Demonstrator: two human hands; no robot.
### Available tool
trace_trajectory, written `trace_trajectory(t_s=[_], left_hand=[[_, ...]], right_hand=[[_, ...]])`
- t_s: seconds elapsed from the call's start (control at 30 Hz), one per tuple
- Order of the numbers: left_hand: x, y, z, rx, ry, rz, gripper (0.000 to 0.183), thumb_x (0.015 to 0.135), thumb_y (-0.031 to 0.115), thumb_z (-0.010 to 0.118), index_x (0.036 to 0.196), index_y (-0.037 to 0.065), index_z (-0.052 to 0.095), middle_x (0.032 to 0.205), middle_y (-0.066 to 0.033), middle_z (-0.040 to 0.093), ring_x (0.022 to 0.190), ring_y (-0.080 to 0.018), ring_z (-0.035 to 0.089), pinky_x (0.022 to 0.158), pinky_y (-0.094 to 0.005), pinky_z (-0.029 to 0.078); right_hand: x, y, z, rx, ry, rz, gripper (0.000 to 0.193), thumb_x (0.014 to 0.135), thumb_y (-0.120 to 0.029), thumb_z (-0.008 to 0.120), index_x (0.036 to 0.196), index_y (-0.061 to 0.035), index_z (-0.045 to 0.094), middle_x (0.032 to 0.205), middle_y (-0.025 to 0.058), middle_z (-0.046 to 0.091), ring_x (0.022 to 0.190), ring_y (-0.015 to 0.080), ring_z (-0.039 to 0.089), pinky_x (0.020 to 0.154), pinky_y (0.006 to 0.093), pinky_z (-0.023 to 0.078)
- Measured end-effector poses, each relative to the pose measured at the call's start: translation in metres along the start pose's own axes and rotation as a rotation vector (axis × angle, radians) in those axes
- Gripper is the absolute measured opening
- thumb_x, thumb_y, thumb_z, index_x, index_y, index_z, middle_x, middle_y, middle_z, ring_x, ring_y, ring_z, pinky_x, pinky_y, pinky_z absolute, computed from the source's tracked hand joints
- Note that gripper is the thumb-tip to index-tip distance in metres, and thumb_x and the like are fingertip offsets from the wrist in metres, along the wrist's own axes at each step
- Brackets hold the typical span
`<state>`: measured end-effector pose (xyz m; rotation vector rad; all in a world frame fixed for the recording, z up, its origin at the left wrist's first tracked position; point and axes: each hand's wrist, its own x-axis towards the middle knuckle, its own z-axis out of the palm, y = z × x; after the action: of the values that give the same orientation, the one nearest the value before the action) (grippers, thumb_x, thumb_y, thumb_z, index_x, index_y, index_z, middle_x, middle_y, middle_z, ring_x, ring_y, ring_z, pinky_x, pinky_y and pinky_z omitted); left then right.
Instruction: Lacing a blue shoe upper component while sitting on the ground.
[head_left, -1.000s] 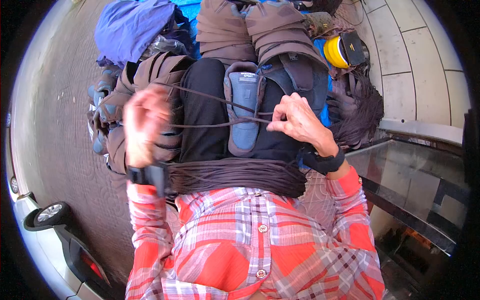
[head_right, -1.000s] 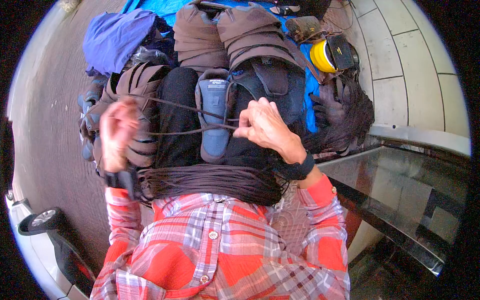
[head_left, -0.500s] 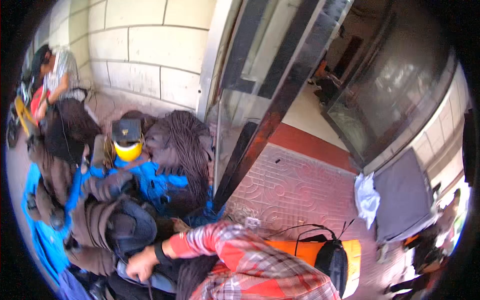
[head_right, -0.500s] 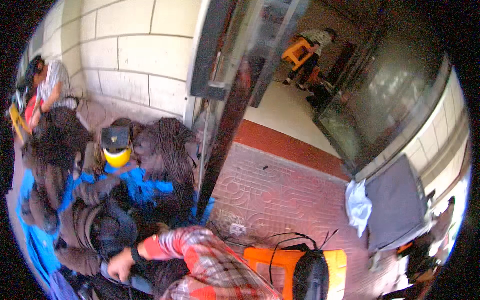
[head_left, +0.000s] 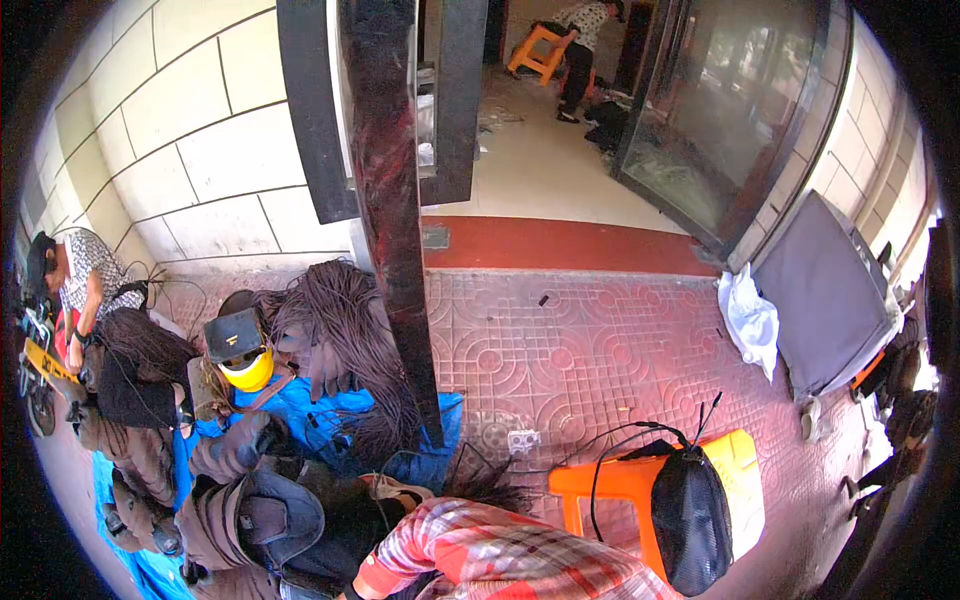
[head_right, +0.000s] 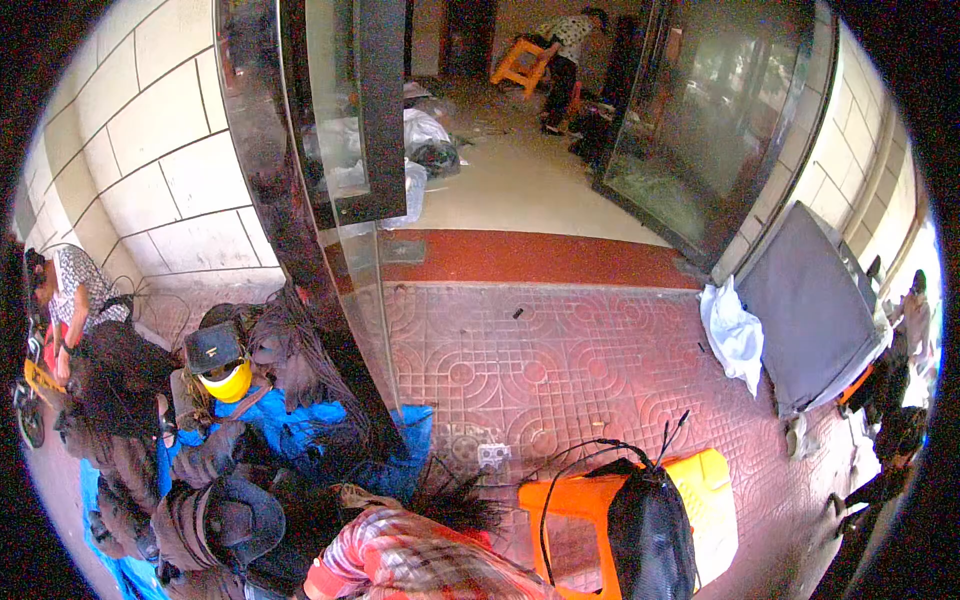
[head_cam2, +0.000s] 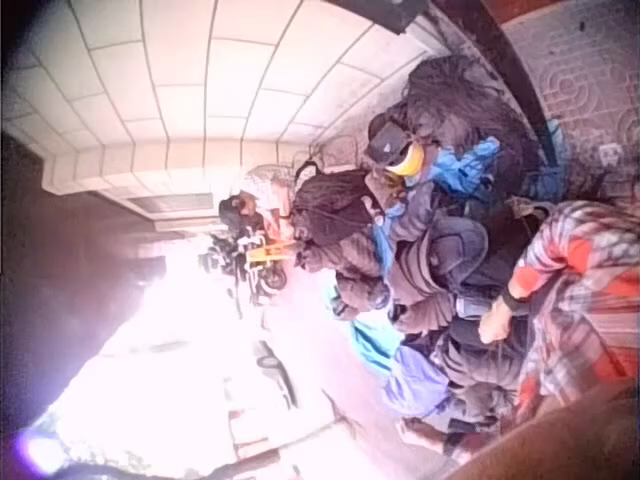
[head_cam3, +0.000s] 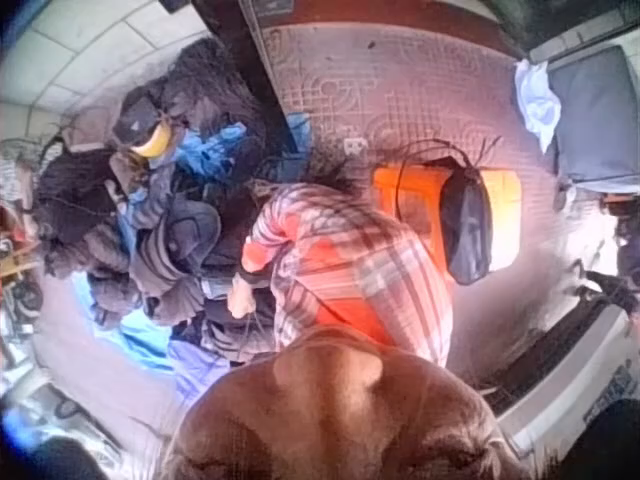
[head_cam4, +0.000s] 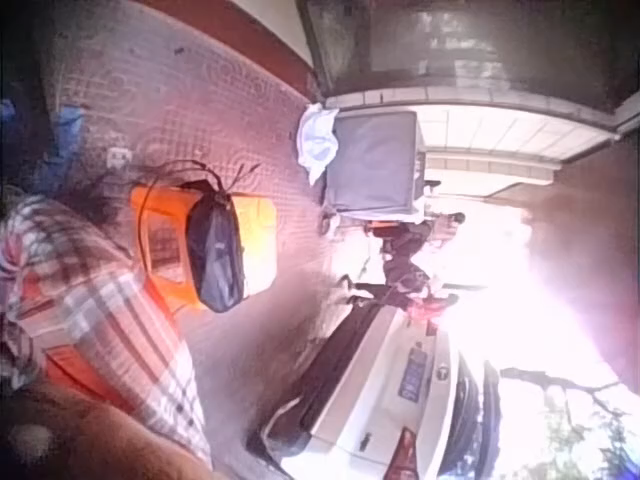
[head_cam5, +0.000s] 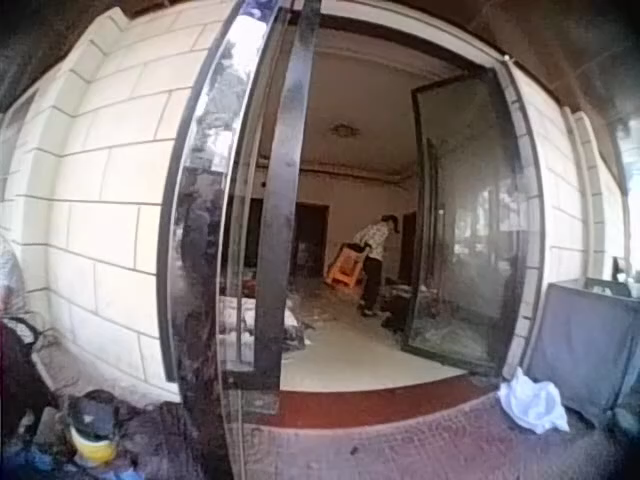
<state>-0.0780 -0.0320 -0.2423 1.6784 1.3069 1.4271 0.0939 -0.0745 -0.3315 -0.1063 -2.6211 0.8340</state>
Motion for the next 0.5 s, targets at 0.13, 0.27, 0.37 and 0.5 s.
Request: trace_trajectory(t_s=[0.13,0.27,0.37,0.5], left_hand=[[-0.038,-0.009,-0.013,0.005,0.022,-0.096,0.027,0.084,0.012,0.058,0.104,-0.005,0.054,0.093,-0.0075,0.052,0.082,-0.0154,0.046,0.069,-0.0269,0.037],[-0.076,0.000,-0.019,0.027,0.074,-0.178,0.024,0.084,0.013,0.060,0.100,-0.005,0.056,0.087,-0.0064,0.053,0.076,-0.0142,0.047,0.064,-0.0260,0.038],[-0.089,-0.008,-0.011,0.009,0.080,-0.245,0.022,0.084,0.013,0.061,0.097,-0.005,0.057,0.082,-0.0055,0.054,0.071,-0.0133,0.047,0.060,-0.0253,0.038],[-0.111,-0.001,-0.009,0.021,0.120,-0.336,0.020,0.083,0.013,0.063,0.092,-0.005,0.059,0.076,-0.0044,0.055,0.065,-0.0120,0.047,0.055,-0.0243,0.038]], right_hand=[[-0.001,-0.031,0.011,-0.056,-0.085,-0.224,0.018,0.063,-0.022,0.062,0.066,-0.0047,0.062,0.062,0.0136,0.061,0.057,0.0318,0.061,0.048,0.0440,0.045],[0.001,-0.010,0.065,0.712,-0.381,-0.031,0.019,0.074,-0.025,0.061,0.078,-0.0059,0.061,0.070,0.0144,0.058,0.062,0.0283,0.054,0.056,0.0392,0.045],[-0.019,-0.032,0.004,0.321,-0.333,-0.114,0.022,0.078,-0.026,0.060,0.084,-0.0054,0.061,0.073,0.0145,0.057,0.066,0.0288,0.052,0.062,0.0405,0.044],[-0.028,-0.041,-0.059,0.226,-0.180,-0.055,0.016,0.076,-0.017,0.057,0.083,-0.0033,0.062,0.077,0.0170,0.061,0.074,0.0334,0.058,0.066,0.0449,0.046]])
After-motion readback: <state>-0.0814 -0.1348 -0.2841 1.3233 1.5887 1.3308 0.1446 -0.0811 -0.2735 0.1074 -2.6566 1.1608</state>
